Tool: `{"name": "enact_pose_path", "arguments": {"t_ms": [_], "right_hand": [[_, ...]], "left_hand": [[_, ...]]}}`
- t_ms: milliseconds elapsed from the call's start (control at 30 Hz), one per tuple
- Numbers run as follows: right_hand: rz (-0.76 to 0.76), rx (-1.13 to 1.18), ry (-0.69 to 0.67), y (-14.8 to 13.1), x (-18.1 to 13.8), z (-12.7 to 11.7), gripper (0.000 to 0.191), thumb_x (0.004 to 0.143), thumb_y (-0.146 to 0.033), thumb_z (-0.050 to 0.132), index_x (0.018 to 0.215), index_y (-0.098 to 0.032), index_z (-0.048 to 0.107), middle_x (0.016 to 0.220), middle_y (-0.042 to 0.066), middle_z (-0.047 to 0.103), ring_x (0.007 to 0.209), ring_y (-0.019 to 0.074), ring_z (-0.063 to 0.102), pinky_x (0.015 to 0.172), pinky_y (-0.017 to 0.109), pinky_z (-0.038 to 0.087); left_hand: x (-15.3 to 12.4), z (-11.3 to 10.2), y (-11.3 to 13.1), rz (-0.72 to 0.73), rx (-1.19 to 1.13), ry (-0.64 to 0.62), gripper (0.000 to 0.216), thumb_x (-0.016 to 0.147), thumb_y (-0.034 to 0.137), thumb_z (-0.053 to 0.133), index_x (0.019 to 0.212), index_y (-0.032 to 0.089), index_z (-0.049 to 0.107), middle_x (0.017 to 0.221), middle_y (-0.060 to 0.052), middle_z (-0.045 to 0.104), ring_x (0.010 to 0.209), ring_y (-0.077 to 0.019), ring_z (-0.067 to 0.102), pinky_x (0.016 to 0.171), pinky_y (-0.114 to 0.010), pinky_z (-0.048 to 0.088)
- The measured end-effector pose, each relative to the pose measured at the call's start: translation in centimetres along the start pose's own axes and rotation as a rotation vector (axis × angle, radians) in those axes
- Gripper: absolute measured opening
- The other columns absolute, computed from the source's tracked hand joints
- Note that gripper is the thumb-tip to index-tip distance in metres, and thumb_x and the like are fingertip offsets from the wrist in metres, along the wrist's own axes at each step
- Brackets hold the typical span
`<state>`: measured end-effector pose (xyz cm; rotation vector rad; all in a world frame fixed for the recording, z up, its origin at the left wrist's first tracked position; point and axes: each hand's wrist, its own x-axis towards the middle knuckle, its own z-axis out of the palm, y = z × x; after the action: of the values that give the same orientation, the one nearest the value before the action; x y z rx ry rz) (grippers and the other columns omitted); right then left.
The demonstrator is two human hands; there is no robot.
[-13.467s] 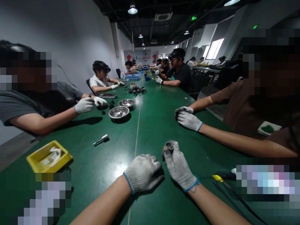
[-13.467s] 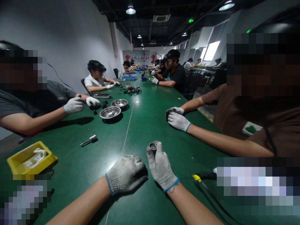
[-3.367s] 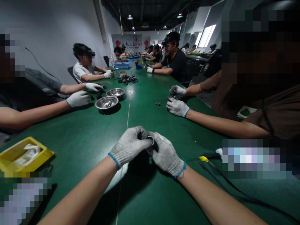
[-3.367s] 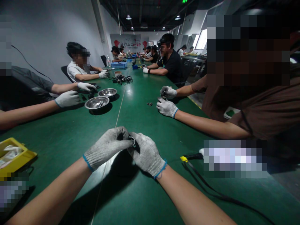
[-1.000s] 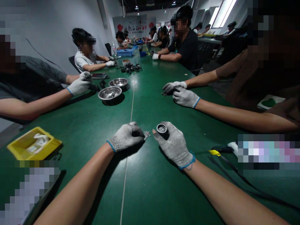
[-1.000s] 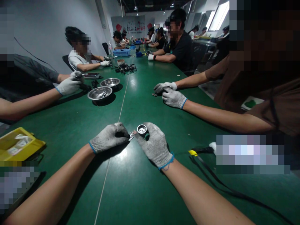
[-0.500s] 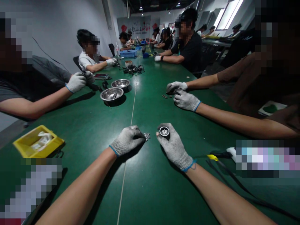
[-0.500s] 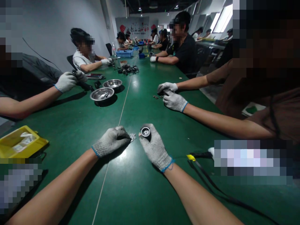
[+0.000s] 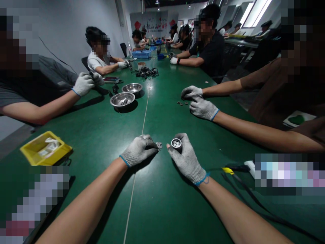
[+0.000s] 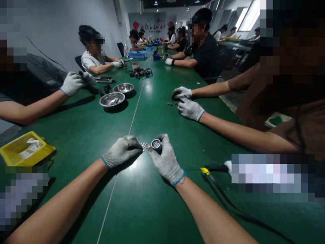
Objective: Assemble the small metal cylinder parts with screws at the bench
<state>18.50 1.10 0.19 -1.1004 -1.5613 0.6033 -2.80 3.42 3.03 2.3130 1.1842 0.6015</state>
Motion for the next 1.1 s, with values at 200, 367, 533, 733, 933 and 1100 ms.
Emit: {"name": "enact_pose_path", "arguments": {"t_ms": [200, 367, 533, 733, 933, 1100], "right_hand": [[-0.048, -0.005, -0.066, -0.3, 0.1, -0.3, 0.017, 0.086, -0.030, 0.064, 0.090, -0.025, 0.049, 0.074, -0.002, 0.058, 0.066, 0.0170, 0.056, 0.061, 0.029, 0.048], [-0.075, -0.023, -0.073, -0.1, 0.1, -0.3, 0.016, 0.087, -0.029, 0.063, 0.093, -0.025, 0.049, 0.079, -0.001, 0.060, 0.070, 0.0184, 0.059, 0.066, 0.031, 0.051], [-0.053, -0.019, -0.033, 0.1, -0.2, 0.0, 0.023, 0.087, -0.031, 0.066, 0.100, -0.024, 0.049, 0.086, 0.001, 0.061, 0.075, 0.0193, 0.061, 0.071, 0.033, 0.054], [-0.018, 0.057, -0.131, -0.4, 0.1, -0.5, 0.013, 0.086, -0.028, 0.064, 0.091, -0.024, 0.052, 0.078, 0.000, 0.062, 0.071, 0.0184, 0.060, 0.065, 0.030, 0.051], [-0.035, 0.201, -0.226, -0.9, 0.3, -0.9, 0.009, 0.080, -0.026, 0.060, 0.082, -0.024, 0.051, 0.071, -0.003, 0.056, 0.063, 0.0161, 0.054, 0.059, 0.028, 0.046], [-0.023, 0.117, -0.237, -0.7, -0.1, -0.6, 0.013, 0.080, -0.020, 0.059, 0.092, -0.023, 0.053, 0.081, 0.000, 0.061, 0.071, 0.0179, 0.059, 0.066, 0.030, 0.049]], "left_hand": [[0.0, -0.2, 0.4, -0.053, 0.002, -0.006, 0.018, 0.091, 0.029, 0.066, 0.091, 0.021, 0.082, 0.086, -0.005, 0.071, 0.084, -0.0189, 0.066, 0.080, -0.032, 0.052], [0.1, -0.1, 0.4, -0.034, 0.017, -0.015, 0.017, 0.090, 0.028, 0.067, 0.090, 0.022, 0.083, 0.084, -0.005, 0.071, 0.083, -0.0187, 0.065, 0.082, -0.033, 0.052], [0.0, -0.2, 0.6, -0.108, -0.085, 0.062, 0.015, 0.088, 0.027, 0.068, 0.084, 0.021, 0.082, 0.080, -0.003, 0.069, 0.078, -0.0167, 0.065, 0.076, -0.030, 0.052], [0.2, -0.7, 3.3, -0.085, -0.249, 0.329, 0.013, 0.089, 0.025, 0.070, 0.088, 0.020, 0.082, 0.081, -0.003, 0.071, 0.076, -0.0155, 0.065, 0.076, -0.029, 0.054], [0.8, -0.5, 6.1, 0.019, -0.268, 0.344, 0.010, 0.089, 0.023, 0.074, 0.090, 0.020, 0.083, 0.083, -0.004, 0.072, 0.076, -0.0147, 0.067, 0.070, -0.027, 0.053], [0.9, -0.5, 6.3, 0.112, -0.224, 0.314, 0.009, 0.090, 0.021, 0.074, 0.093, 0.020, 0.083, 0.081, -0.003, 0.070, 0.073, -0.0133, 0.066, 0.064, -0.025, 0.050]]}}
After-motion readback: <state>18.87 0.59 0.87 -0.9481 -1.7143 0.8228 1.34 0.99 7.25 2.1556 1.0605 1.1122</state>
